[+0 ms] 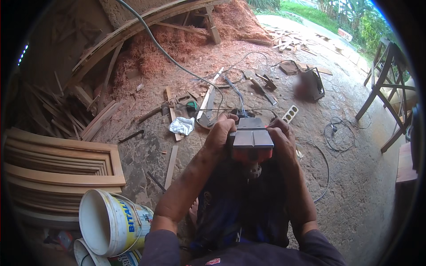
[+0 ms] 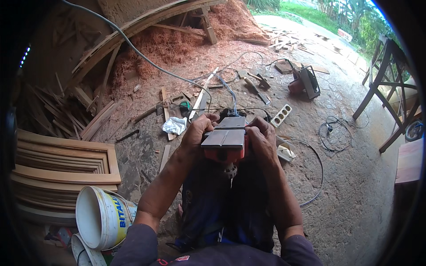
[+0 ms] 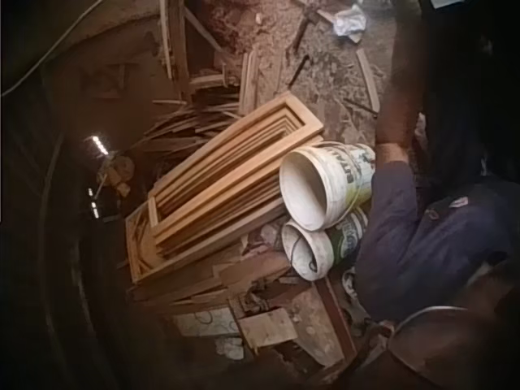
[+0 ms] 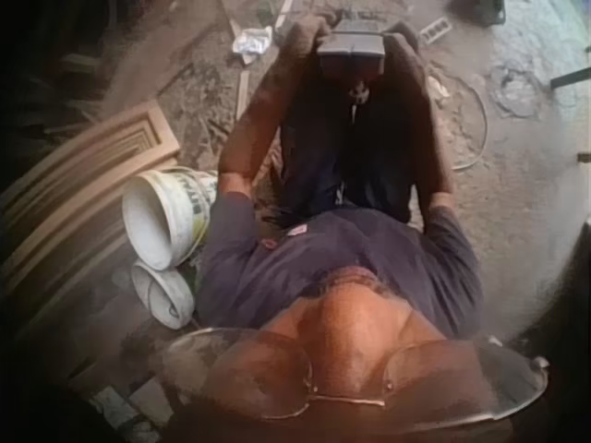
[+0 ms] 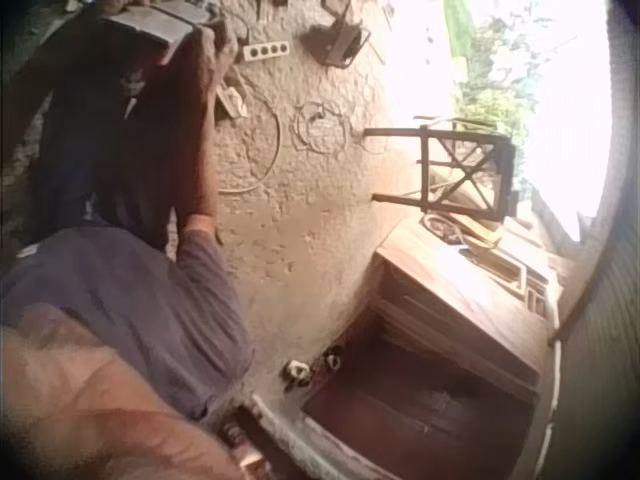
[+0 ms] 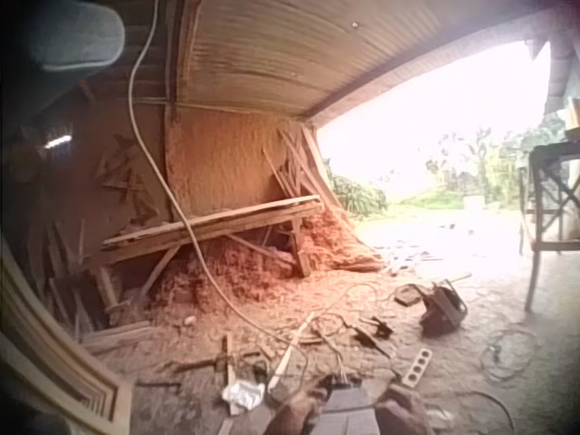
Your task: The person sits on the floor and assembles a handheld power tool by attaching a metal base plate to the motor housing. They use a screwdriver to tighten screws and a hammer to tap the components into alignment.
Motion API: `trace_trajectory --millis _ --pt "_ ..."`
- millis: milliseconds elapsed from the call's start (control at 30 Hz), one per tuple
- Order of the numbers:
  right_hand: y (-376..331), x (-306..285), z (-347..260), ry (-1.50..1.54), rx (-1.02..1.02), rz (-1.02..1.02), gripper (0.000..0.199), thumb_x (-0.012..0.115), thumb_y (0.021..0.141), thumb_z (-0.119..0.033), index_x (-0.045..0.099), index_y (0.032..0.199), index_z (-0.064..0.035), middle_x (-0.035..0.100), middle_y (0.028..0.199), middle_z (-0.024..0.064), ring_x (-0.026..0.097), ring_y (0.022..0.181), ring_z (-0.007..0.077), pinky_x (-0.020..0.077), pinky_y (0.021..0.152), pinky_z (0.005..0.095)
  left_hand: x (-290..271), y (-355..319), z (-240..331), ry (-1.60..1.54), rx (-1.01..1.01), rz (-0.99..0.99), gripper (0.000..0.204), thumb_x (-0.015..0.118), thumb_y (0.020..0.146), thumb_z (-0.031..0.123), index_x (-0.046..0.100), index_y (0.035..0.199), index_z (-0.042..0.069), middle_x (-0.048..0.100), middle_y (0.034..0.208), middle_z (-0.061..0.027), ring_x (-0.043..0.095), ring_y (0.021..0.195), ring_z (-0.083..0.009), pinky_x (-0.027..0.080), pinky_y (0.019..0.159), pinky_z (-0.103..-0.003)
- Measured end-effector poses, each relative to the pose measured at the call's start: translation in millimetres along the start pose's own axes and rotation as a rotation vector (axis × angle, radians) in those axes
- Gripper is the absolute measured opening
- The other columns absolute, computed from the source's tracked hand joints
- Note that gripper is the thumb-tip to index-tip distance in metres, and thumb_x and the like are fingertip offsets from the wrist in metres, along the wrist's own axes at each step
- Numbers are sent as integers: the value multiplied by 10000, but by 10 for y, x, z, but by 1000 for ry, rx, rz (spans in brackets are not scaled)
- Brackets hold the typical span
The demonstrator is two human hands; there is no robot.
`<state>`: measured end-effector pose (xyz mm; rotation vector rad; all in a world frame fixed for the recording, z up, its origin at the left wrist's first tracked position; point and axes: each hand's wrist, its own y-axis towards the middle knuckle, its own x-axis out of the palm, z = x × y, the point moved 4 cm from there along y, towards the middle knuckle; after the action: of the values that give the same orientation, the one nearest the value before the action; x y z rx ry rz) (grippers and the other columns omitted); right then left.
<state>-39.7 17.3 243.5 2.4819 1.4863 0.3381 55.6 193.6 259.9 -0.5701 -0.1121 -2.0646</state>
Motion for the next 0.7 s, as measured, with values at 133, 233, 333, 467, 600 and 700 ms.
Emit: trace_trajectory --millis 133,233,333,467,600,700 --pt "-5 -18 54 36 17 8 146 611 818 -115 569 744 4 531 693 3 487 693 81 417 644 273 -18 24 -31 -19 -24 -25 413 507 746 1 533 1155 -44 511 950 -64 509 844 -124 484 788 -230" --pt "-3 -34 17 -10 -11 -6 155 624 815 -115 567 736 6 533 692 1 495 698 81 419 643 276 -51 67 -84 -29 -14 -45 402 497 753 -1 535 1151 -42 520 974 -73 521 876 -136 489 815 -243" --pt "-6 -27 -28 -77 -12 -19 154 622 838 -136 604 794 10 564 739 18 526 727 95 441 672 280 -305 221 -220 301 293 -152 376 483 771 5 540 1140 -39 539 1019 -89 548 933 -166 503 871 -279" --pt "49 -26 -77 -4 169 -112 416 557 986 -381 684 1088 1 651 900 77 596 786 140 505 747 309 -295 182 -231 160 162 -137 339 465 799 16 551 1123 -30 562 1091 -116 575 1025 -216 508 957 -332" --pt "492 -5 51 -153 253 -604 771 340 1025 -670 597 1389 -41 672 1221 185 654 983 194 542 886 355 -166 135 -247 -111 -14 -107 363 441 825 19 526 1177 -12 578 1139 -135 589 1051 -232 514 967 -353" --pt "445 113 -327 -269 173 -922 836 256 1015 -697 557 1427 -34 603 1358 178 587 1201 256 441 1052 384 -120 106 -175 -98 -28 -134 365 435 835 31 510 1190 -7 582 1145 -140 593 1052 -234 514 967 -359"
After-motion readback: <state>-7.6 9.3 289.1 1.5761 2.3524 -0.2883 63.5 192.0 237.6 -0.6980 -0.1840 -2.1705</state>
